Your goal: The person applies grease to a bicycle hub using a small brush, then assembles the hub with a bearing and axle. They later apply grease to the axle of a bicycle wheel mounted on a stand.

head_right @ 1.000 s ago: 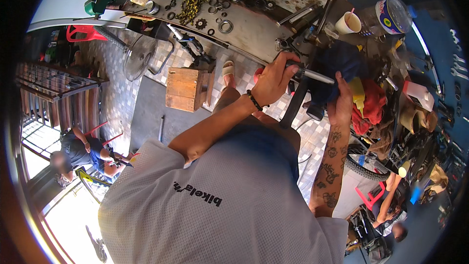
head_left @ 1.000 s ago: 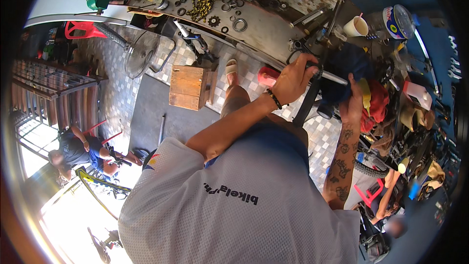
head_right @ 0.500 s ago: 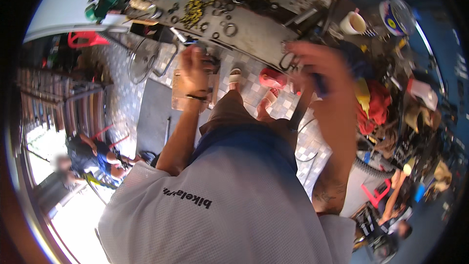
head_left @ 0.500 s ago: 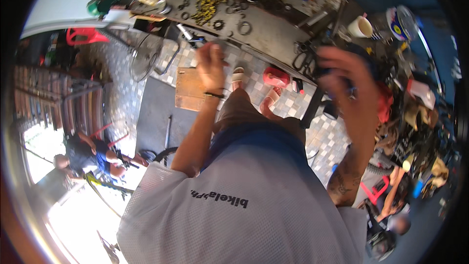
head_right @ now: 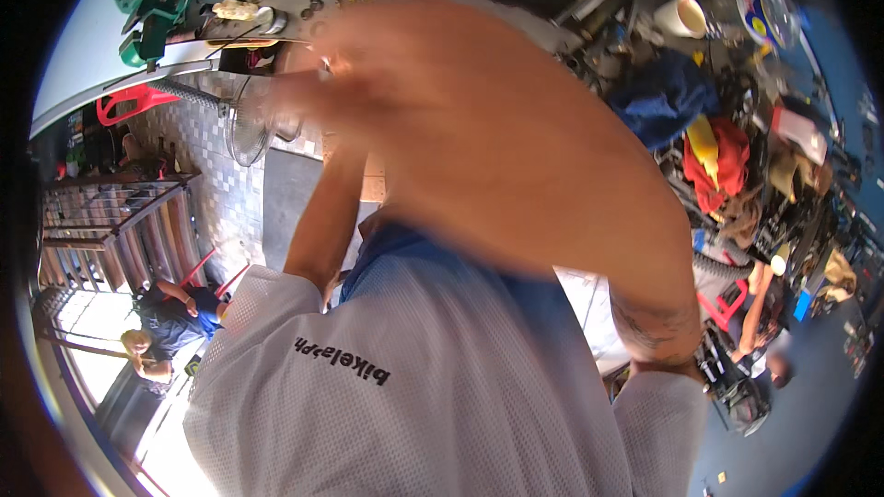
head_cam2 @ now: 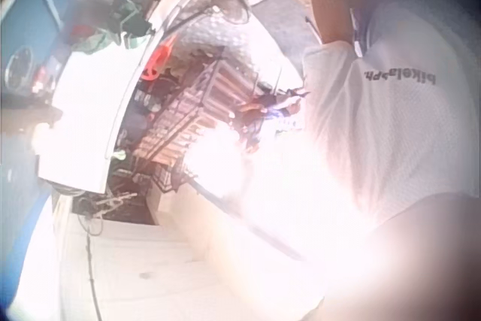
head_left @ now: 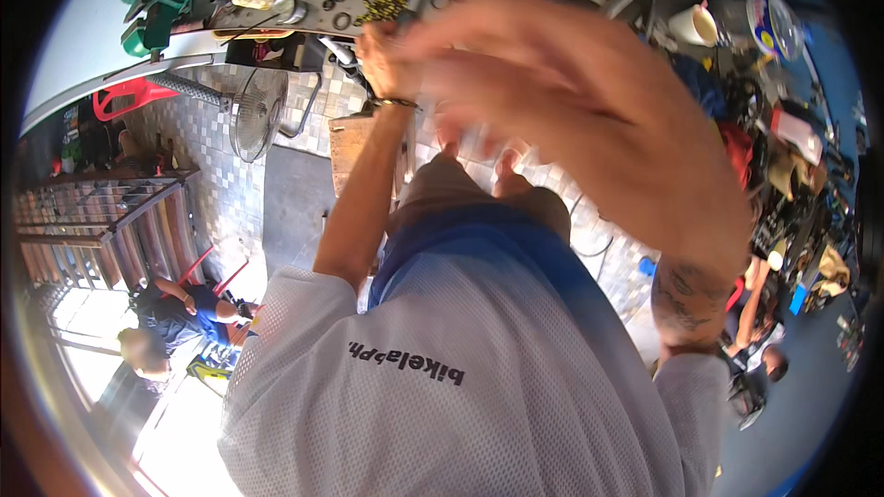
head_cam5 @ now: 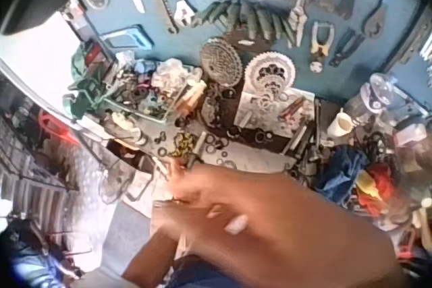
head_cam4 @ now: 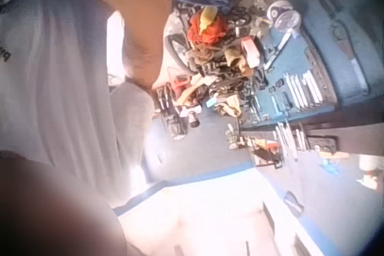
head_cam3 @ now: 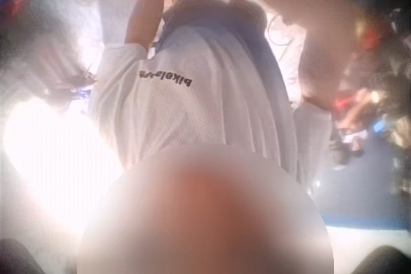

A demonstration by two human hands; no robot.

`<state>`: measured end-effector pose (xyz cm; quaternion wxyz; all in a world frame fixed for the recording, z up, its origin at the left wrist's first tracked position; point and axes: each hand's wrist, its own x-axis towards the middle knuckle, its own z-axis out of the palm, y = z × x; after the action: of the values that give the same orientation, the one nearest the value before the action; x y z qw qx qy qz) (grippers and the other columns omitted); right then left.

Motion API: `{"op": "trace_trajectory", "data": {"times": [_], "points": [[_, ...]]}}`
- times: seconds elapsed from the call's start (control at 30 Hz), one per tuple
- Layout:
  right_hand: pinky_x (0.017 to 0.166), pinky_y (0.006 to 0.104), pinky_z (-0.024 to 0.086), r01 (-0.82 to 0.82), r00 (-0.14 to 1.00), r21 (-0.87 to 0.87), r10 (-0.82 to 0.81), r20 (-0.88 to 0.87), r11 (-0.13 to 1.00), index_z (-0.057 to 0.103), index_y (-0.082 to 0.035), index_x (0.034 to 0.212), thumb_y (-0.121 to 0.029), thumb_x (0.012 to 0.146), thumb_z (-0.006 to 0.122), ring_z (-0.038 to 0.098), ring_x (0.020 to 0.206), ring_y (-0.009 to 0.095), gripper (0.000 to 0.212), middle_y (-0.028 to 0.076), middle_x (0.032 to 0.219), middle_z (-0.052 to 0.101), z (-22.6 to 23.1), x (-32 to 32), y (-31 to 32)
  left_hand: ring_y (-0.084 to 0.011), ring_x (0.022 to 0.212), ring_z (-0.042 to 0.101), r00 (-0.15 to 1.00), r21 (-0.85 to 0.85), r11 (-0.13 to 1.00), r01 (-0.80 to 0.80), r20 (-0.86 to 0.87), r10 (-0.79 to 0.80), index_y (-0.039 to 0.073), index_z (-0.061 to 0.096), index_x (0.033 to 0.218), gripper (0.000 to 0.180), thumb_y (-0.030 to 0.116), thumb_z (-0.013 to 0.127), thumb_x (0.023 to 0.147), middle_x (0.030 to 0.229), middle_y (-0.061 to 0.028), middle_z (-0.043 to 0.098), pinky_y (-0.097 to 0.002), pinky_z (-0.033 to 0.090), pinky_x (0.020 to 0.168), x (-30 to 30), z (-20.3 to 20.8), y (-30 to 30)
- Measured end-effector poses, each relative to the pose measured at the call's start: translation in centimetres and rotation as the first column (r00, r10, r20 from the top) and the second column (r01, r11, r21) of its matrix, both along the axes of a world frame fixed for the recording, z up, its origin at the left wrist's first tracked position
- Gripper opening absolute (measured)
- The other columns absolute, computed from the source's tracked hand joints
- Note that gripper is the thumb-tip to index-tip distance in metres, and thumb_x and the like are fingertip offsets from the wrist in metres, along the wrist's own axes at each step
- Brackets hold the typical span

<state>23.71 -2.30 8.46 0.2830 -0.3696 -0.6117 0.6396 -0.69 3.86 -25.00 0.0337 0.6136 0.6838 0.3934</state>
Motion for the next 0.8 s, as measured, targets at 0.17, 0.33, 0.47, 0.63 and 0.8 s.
{"op": "trace_trajectory", "data": {"times": [0.17, 0.33, 0.47, 0.63, 0.8], "points": [[0.072, 0.0243, 0.047, 0.342, 0.914, -0.298, -0.241, 0.327, 0.891, 0.068, -0.008, 0.136, -0.034, 0.11, 0.059, 0.068, 0.09, 0.01, 0.038, 0.004, 0.107, 0.076, -7.3, 3.9, -3.8, -0.0362, 0.104, 0.057, 0.998, 0.044, 0.997, -0.058, -0.013, 0.059, 0.011, 0.066, 0.111, 0.04, 0.028, 0.087, 0.082, 0.11, -0.0121, 0.061, -0.052, 0.042, 0.089, 1.4, 1.3, -1.7], [0.075, 0.0277, 0.052, 0.531, 0.807, -0.357, -0.33, 0.489, 0.769, 0.067, -0.007, 0.138, -0.041, 0.108, 0.06, 0.07, 0.09, 0.014, 0.046, 0.009, 0.108, 0.076, -13.1, 5.8, -9.4, -0.0329, 0.102, 0.059, 0.984, -0.022, 0.991, -0.129, 0.121, 0.131, 0.009, 0.07, 0.099, 0.015, 0.019, 0.078, 0.092, 0.108, -0.0091, 0.063, -0.0482, 0.045, 0.088, -0.2, 2.1, -9.4], [0.08, 0.0275, 0.052, 0.127, 0.952, -0.362, -0.011, 0.306, 0.924, 0.065, -0.007, 0.14, -0.029, 0.111, 0.059, 0.069, 0.092, 0.014, 0.037, 0.009, 0.11, 0.075, -14.3, 7.5, -9.4, -0.0348, 0.098, 0.062, 0.943, -0.117, 0.948, -0.295, 0.124, 0.308, 0.007, 0.074, 0.09, 0.016, 0.022, 0.078, 0.093, 0.106, -0.0113, 0.067, -0.0483, 0.049, 0.085, -2.0, -1.1, -20.2], [0.079, 0.0265, 0.052, -0.135, 0.916, -0.265, 0.222, 0.334, 0.955, 0.063, -0.005, 0.141, -0.027, 0.111, 0.059, 0.068, 0.093, 0.013, 0.037, 0.008, 0.111, 0.075, -14.6, 10.7, -6.6, -0.0382, 0.096, 0.064, 0.618, -0.371, 0.561, -0.74, -0.044, 0.785, 0.007, 0.066, 0.089, 0.024, 0.027, 0.076, 0.096, 0.098, -0.013, 0.063, -0.051, 0.052, 0.084, 0.5, -5.2, -37.9], [0.08, 0.0244, 0.051, -0.266, 0.88, -0.207, 0.325, 0.346, 0.941, 0.063, -0.005, 0.142, -0.031, 0.113, 0.057, 0.067, 0.094, 0.01, 0.039, 0.006, 0.114, 0.073, -14.8, 10.5, -5.3, -0.0405, 0.099, 0.066, 0.28, -0.512, 0.221, -0.83, -0.042, 0.959, 0.008, 0.066, 0.098, 0.018, 0.026, 0.07, 0.101, 0.104, -0.0141, 0.065, -0.0515, 0.054, 0.082, 8.2, -5.7, -53.3]]}}
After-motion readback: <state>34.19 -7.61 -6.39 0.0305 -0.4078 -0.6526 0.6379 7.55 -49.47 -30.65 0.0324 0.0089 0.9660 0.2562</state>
